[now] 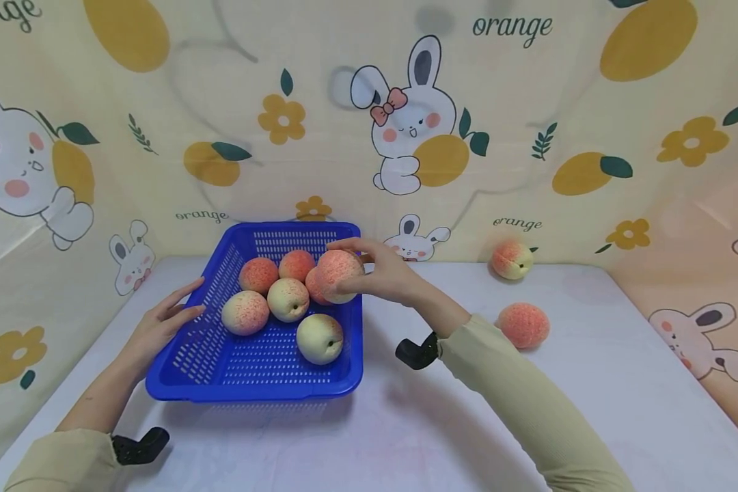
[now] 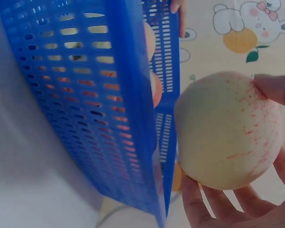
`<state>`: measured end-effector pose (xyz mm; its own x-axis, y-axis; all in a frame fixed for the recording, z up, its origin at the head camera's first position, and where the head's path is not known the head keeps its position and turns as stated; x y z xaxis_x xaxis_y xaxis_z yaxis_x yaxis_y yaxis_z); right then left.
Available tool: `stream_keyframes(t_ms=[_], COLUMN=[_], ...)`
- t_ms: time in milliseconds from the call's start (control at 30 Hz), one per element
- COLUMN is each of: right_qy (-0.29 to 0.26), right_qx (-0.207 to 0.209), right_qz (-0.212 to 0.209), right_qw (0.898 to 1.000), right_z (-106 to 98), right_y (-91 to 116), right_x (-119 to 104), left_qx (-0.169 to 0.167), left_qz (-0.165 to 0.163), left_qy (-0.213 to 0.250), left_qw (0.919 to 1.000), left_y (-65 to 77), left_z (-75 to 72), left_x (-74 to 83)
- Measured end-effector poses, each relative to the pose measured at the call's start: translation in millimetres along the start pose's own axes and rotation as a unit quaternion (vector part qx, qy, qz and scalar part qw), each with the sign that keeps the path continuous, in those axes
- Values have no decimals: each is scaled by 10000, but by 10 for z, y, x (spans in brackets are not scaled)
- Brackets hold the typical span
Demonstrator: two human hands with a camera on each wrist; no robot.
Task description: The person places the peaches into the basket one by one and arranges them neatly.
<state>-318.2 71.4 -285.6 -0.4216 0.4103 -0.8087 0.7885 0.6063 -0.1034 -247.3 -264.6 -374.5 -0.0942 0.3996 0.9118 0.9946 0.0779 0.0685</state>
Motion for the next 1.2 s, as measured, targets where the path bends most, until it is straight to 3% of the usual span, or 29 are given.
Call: stream_keyframes(t_ms=[400, 867, 1200], right_qy=[205, 461, 726], right_qx=[-1136, -1651, -2241], right_qz=[-225, -514, -648], right_qw=[9931, 9839, 9697], right_z=[315, 655, 827], right_y=[-172, -297, -408], right_x=[-152, -304, -357], left_qx=[-8, -26, -17], left_qz=[15, 36, 24], left_qy=[30, 79, 97], left_qw=[10000, 10000, 9999], left_y=[-13, -25, -24], left_z=[-5, -5, -15], left_x=[3, -4, -13])
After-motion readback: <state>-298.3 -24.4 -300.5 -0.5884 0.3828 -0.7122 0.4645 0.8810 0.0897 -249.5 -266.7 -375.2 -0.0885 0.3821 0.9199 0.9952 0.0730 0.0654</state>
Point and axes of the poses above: each hand's wrist, its own y-axis away from the middle knuckle, its own z-axis out of the palm, x = y × z, the point moved 6 cm from there along -y, towards the middle knuckle, and after that the axes turned 2 degrees about y, right-handed, at the moved point
